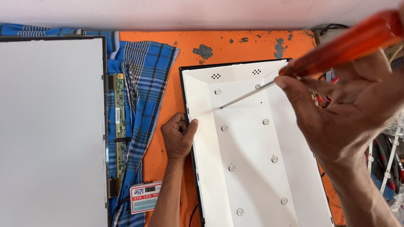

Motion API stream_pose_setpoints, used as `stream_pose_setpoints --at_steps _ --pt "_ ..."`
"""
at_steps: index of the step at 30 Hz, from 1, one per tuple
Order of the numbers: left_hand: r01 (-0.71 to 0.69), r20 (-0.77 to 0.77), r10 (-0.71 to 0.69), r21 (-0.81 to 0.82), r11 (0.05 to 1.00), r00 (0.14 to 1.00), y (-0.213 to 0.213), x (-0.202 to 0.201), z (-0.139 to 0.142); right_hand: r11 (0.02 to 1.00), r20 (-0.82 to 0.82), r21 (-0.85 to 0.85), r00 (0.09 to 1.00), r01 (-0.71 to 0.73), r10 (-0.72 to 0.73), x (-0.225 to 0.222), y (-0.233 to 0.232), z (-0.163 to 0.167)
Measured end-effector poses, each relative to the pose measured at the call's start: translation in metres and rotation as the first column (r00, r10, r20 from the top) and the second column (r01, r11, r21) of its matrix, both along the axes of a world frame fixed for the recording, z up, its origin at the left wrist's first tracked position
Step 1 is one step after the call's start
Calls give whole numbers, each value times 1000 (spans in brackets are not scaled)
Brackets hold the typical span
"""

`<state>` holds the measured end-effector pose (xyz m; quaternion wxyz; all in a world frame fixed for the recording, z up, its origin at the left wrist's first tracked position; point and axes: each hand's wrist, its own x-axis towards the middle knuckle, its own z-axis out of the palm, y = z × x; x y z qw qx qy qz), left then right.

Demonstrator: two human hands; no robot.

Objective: The person secures a white LED panel to a black frame using multiple screws. They use a red-handled screwdriver to tighten several screws and a green-handled screwdriver for others, working methodically across the panel surface.

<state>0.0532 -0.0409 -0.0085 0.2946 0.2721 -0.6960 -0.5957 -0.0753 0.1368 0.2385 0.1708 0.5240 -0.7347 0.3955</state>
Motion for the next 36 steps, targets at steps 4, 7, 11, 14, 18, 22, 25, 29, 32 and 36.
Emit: stream_pose_setpoints --at_steps 4,7,11,14,18,22,25,29,32,36 --pt "0 3 0 -5 1000 1000 -1 0 0 989 389 -137 921 48 9 -2 2 3" --pt "4 -13 -4 2 1000 1000 -1 0 0 995 38 69 997 70 -73 -4 2 7" --pt "4 -10 -4 11 1000 1000 0 0 0 998 -12 62 1000 -26 27 -4 2 9" --pt "10 -16 -10 9 1000 1000 0 0 1 994 -61 102 998 33 -26 -5 5 9" --pt "6 -3 -5 18 1000 1000 -1 -1 1 992 -61 112 997 59 -52 -5 6 8" --pt "8 -4 -8 13 1000 1000 0 -1 1 994 -1 102 999 40 -40 -2 -2 12" --pt "3 -2 -3 15 1000 1000 0 0 2 995 157 34 983 89 -93 2 -9 19" --pt "6 -15 -6 30 1000 1000 0 -1 1 943 672 -209 739 260 -55 4 -16 24" --pt "6 -18 -6 18 1000 1000 0 -1 0 992 -19 103 997 70 -68 3 -17 23" --pt "3 3 -3 -8 1000 1000 -1 0 -1 971 588 -172 808 167 -34 3 -14 22"
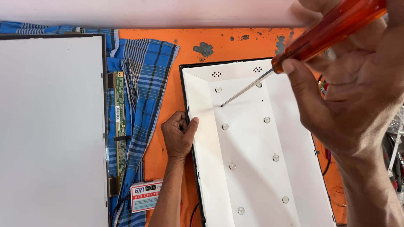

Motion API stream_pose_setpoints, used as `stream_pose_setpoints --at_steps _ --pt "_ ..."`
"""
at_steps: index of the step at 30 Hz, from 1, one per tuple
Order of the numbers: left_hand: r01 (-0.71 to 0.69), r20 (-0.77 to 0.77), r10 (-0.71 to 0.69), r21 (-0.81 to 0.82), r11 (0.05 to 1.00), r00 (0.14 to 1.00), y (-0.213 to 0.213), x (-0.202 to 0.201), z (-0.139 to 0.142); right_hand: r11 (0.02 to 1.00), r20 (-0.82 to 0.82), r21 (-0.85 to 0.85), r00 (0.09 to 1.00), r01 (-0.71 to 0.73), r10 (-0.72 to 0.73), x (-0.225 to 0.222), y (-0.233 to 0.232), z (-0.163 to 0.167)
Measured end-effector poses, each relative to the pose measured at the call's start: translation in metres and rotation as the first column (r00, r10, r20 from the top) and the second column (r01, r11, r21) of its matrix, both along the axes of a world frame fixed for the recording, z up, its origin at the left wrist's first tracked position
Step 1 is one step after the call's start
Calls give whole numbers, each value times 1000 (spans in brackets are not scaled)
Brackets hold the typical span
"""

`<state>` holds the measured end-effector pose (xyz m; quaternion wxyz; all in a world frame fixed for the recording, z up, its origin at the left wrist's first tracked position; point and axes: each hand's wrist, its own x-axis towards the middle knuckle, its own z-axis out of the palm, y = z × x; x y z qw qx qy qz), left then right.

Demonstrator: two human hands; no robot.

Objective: The person secures a white LED panel to a black frame using multiple screws. They use a red-handled screwdriver to tighten several screws and a green-handled screwdriver for others, working methodically across the panel surface.

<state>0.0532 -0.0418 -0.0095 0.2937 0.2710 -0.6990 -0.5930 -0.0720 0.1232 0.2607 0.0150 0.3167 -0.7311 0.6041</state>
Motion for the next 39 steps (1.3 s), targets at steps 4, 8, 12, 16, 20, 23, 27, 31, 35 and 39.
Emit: stream_pose_setpoints --at_steps 4,8,12,16,20,23,27,31,35,39 --pt "1 -10 -1 5 1000 1000 -1 0 0 955 -425 286 904 76 56 1 -2 4" --pt "3 -6 -3 9 1000 1000 0 0 0 994 -50 77 996 83 -79 4 -8 7" --pt "0 -4 0 -12 1000 1000 -1 0 1 990 -174 124 984 63 -41 3 -6 3" --pt "-3 -4 3 -4 1000 1000 -1 0 1 957 -501 288 857 33 121 -4 3 -4" --pt "1 -7 -1 7 1000 1000 -1 0 1 943 -575 332 799 31 176 -8 9 -11" --pt "3 -11 -3 14 1000 1000 -1 1 1 935 -606 352 770 37 198 -6 8 -12" --pt "7 -14 -7 16 1000 1000 -1 0 1 926 -651 366 737 93 183 -2 4 -11" --pt "4 -20 -4 0 1000 1000 0 0 0 973 -446 225 882 -58 155 -1 -2 -7" --pt "4 -16 -4 0 1000 1000 -2 1 0 997 3 -22 997 80 -80 2 -6 -2" --pt "3 -15 -3 -1 1000 1000 -1 1 0 981 -374 176 927 87 -15 4 -10 3"
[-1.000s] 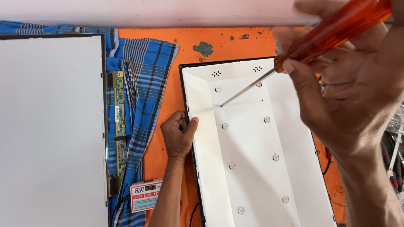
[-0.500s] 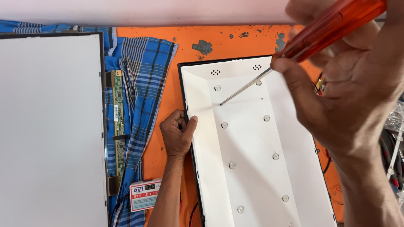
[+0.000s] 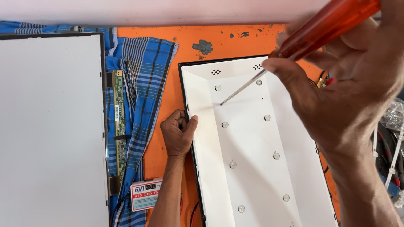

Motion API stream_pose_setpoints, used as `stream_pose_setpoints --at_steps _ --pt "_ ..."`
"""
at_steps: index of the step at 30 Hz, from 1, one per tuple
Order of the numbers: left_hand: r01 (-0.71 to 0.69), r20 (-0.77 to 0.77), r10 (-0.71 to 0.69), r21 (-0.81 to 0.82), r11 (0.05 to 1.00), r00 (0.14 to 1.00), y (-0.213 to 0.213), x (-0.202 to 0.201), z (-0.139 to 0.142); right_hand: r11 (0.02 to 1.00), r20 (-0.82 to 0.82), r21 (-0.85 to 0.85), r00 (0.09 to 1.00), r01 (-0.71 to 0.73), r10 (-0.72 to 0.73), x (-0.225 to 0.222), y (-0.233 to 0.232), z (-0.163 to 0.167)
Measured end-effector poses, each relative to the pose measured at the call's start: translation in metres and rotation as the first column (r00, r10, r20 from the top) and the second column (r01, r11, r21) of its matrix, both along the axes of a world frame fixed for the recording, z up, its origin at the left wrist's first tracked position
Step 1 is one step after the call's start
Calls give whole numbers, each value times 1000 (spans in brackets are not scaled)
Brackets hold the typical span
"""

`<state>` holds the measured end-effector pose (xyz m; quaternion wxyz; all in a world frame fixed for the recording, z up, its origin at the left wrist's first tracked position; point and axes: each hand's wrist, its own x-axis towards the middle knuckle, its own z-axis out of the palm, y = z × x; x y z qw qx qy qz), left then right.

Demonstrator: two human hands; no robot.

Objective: The person secures a white LED panel to a black frame using multiple screws. They use a red-handled screwdriver to tighten several screws and a green-handled screwdriver for others, working methodically across the panel surface.

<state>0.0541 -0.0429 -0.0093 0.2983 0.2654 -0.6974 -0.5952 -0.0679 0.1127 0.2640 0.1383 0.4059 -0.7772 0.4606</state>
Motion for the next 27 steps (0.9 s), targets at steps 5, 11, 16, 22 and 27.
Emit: stream_pose_setpoints --at_steps 5,11,16,22,27 --pt "3 -2 -3 25 1000 1000 1 0 1 968 422 -226 907 112 -7 6 -2 2" --pt "-1 -3 1 14 1000 1000 0 -1 1 984 377 -110 922 142 -91 2 1 -2" --pt "5 8 -5 21 1000 1000 0 0 1 992 -85 110 994 -54 64 -4 11 -14" --pt "-1 12 1 7 1000 1000 0 0 0 979 -223 185 967 -86 127 -9 18 -22" --pt "-3 -8 3 13 1000 1000 0 0 1 989 388 -139 922 55 4 -8 8 -12"
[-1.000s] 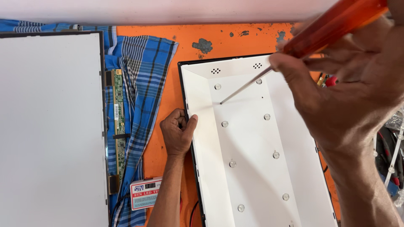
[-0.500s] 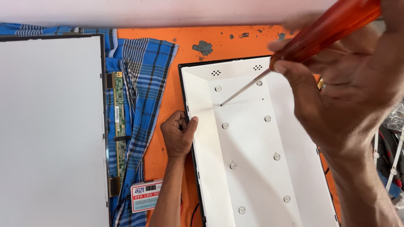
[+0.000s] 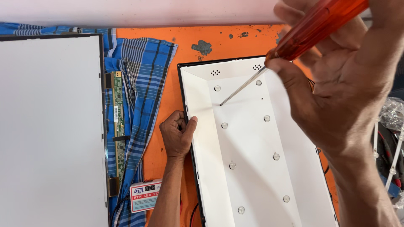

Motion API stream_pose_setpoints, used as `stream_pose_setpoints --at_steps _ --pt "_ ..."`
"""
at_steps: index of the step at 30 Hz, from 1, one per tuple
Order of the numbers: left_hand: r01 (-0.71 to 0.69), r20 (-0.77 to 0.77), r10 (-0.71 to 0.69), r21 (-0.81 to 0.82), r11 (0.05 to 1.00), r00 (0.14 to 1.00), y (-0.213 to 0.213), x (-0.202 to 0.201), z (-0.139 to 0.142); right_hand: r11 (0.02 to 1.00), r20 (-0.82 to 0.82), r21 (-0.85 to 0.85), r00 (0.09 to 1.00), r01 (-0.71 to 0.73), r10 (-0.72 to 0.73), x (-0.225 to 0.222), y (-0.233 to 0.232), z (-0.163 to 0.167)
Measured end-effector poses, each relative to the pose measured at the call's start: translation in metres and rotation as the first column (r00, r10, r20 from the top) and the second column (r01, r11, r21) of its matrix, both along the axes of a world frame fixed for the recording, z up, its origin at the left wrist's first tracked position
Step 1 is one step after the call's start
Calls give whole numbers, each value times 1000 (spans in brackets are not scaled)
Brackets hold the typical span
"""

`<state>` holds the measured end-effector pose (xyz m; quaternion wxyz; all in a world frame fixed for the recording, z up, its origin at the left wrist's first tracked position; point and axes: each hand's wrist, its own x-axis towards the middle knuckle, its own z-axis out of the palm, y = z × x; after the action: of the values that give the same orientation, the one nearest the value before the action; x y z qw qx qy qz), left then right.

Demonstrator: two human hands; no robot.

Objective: The person secures a white LED panel to a black frame using multiple screws. They use a red-handled screwdriver to tighten several screws and a green-handled screwdriver for others, working methodically across the panel surface.

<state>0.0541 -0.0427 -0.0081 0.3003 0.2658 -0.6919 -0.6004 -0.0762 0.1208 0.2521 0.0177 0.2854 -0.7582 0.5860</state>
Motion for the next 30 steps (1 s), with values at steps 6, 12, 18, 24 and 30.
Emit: stream_pose_setpoints --at_steps 6,12,18,24,30 --pt "5 10 -5 7 1000 1000 0 0 1 984 -308 178 949 -7 62 6 -8 12" --pt "2 17 -2 6 1000 1000 0 0 1 984 -314 170 944 -54 106 2 0 6" --pt "-1 11 1 5 1000 1000 0 1 1 907 -555 351 729 -231 401 -15 6 7" --pt "-7 29 7 5 1000 1000 1 2 3 966 -314 208 925 -153 214 -12 0 15" --pt "3 27 -3 32 999 1000 -1 2 0 930 -590 273 720 -247 365 -6 -3 7"
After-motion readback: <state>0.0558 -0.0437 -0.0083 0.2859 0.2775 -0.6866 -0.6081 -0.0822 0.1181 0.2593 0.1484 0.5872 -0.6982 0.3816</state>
